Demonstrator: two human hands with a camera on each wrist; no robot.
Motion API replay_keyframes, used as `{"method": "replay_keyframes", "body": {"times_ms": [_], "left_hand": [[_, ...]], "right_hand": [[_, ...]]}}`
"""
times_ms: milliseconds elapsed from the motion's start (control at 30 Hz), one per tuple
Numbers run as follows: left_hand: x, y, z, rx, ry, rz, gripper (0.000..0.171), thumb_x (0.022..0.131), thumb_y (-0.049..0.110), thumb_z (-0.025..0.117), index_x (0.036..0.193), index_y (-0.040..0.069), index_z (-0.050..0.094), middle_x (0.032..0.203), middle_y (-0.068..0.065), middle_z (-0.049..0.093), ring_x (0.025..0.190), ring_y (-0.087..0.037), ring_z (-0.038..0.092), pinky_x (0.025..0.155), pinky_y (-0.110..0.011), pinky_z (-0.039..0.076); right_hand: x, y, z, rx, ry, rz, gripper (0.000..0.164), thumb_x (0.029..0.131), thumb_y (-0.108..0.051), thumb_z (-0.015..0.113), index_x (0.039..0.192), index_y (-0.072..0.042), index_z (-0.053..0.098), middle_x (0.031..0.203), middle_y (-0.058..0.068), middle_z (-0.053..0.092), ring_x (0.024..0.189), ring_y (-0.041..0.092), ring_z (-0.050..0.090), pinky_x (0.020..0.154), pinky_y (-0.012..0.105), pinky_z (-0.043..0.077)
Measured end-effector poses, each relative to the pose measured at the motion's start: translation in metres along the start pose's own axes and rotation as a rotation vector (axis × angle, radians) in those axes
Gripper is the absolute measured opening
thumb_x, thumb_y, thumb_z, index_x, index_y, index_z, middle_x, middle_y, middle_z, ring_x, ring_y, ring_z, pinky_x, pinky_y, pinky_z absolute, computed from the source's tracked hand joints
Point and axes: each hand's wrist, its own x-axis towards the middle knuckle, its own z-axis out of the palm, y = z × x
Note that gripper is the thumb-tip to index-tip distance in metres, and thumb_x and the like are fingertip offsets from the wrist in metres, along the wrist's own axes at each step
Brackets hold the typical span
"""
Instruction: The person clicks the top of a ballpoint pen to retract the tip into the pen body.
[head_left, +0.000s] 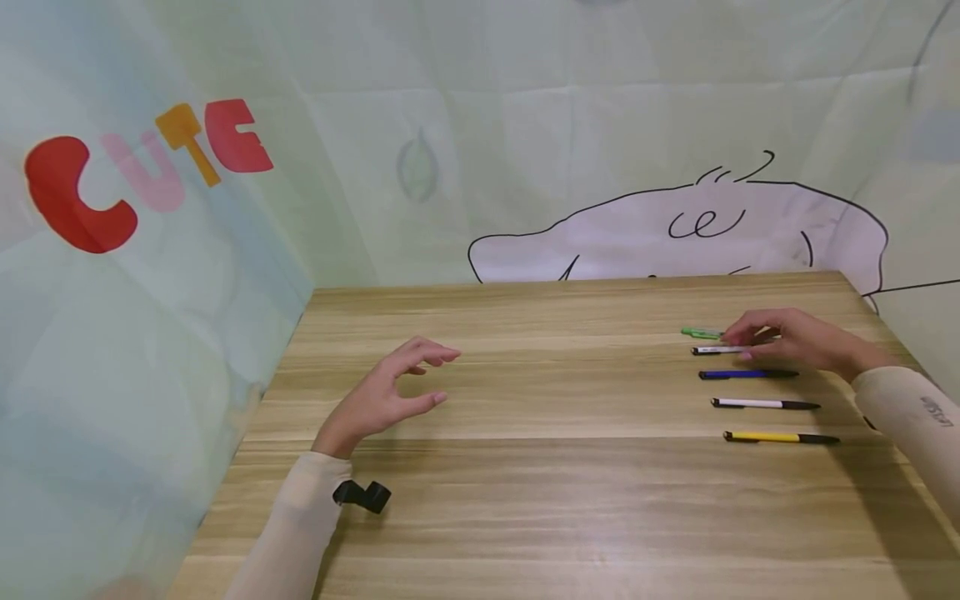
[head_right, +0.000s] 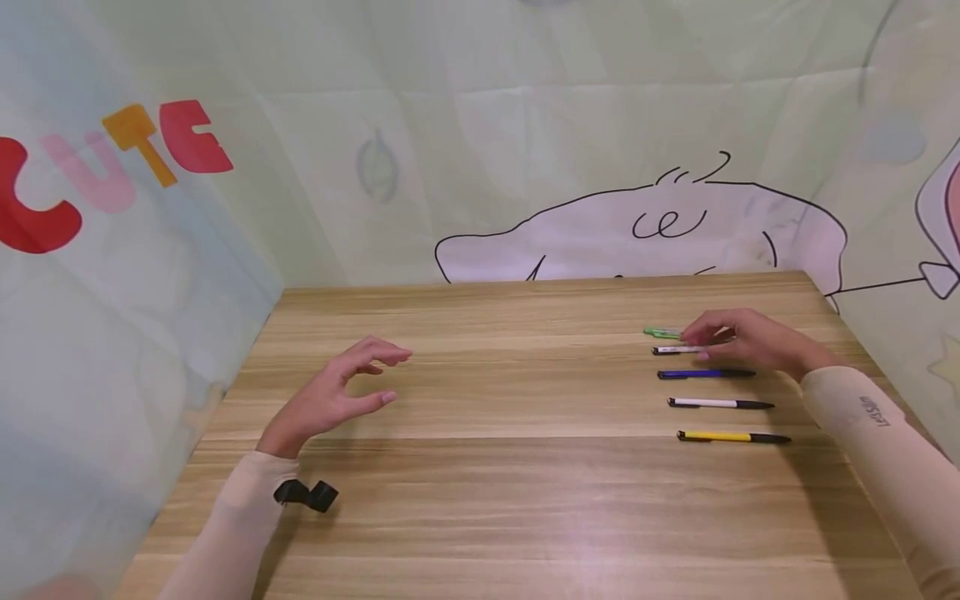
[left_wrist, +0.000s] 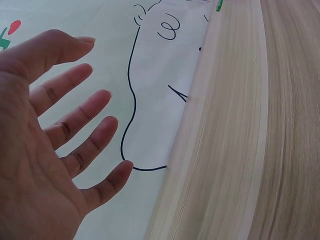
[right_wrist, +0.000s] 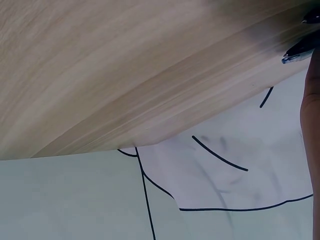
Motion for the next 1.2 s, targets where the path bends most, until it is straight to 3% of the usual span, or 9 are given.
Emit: {"method": "replay_keyframes", "body": {"times_ms": [200, 433, 667, 800, 1033, 1200], "left_hand": [[-0.0011, -0.0013, -0.0006, -0.004, 0.000, 0.006, 0.053, 0.091, 0.015, 0.077, 0.141, 0.021, 0.058, 0.133, 0.004, 0.058, 0.123, -0.034, 0.053, 0.101, -0.058, 0.046], [-0.0020, -0.0005, -0.0012, 0.004, 0.001, 0.003, 0.053, 0.091, 0.016, 0.077, 0.141, 0.018, 0.058, 0.134, 0.000, 0.058, 0.123, -0.020, 0.053, 0.102, -0.056, 0.046], [-0.0017, -0.0010, -0.0019, -0.003, 0.003, 0.010, 0.053, 0.091, 0.016, 0.077, 0.140, 0.020, 0.059, 0.134, -0.001, 0.058, 0.123, -0.031, 0.054, 0.102, -0.057, 0.046], [-0.0013, -0.0005, -0.0020, 0.001, 0.002, 0.010, 0.052, 0.092, 0.016, 0.077, 0.140, 0.021, 0.059, 0.134, 0.004, 0.058, 0.123, -0.027, 0.055, 0.102, -0.056, 0.046], [0.0001, 0.0017, -0.0018, -0.013, -0.004, 0.010, 0.053, 0.092, 0.016, 0.076, 0.141, 0.022, 0.058, 0.137, 0.001, 0.057, 0.123, -0.021, 0.054, 0.102, -0.060, 0.045], [0.0018, 0.0017, -0.0013, -0.024, -0.009, 0.013, 0.054, 0.092, 0.015, 0.076, 0.141, 0.024, 0.057, 0.138, 0.005, 0.056, 0.125, -0.032, 0.053, 0.103, -0.062, 0.044]], "right_hand": [[0.0012, 0.0001, 0.0022, -0.005, 0.014, -0.010, 0.024, 0.091, -0.016, 0.078, 0.112, -0.024, 0.074, 0.111, -0.008, 0.072, 0.101, 0.002, 0.062, 0.086, 0.020, 0.051], [0.0018, 0.0015, 0.0045, -0.001, 0.010, -0.037, 0.023, 0.091, -0.012, 0.076, 0.109, -0.027, 0.074, 0.109, -0.010, 0.071, 0.100, 0.002, 0.063, 0.085, 0.020, 0.051], [0.0038, 0.0013, 0.0045, -0.044, 0.021, -0.073, 0.028, 0.090, -0.004, 0.076, 0.104, -0.028, 0.075, 0.102, -0.013, 0.070, 0.093, 0.002, 0.064, 0.080, 0.022, 0.053], [0.0048, 0.0004, 0.0039, -0.086, 0.015, -0.064, 0.030, 0.089, -0.002, 0.076, 0.098, -0.030, 0.076, 0.097, -0.015, 0.069, 0.090, 0.001, 0.063, 0.079, 0.023, 0.054], [0.0022, -0.0039, 0.0014, -0.115, -0.023, -0.011, 0.022, 0.093, -0.009, 0.074, 0.099, -0.031, 0.075, 0.099, -0.014, 0.068, 0.091, 0.002, 0.062, 0.080, 0.025, 0.054], [-0.0013, -0.0050, 0.0021, -0.168, 0.044, -0.082, 0.026, 0.091, -0.004, 0.074, 0.101, -0.028, 0.077, 0.099, -0.016, 0.067, 0.092, -0.001, 0.061, 0.079, 0.025, 0.054]]}}
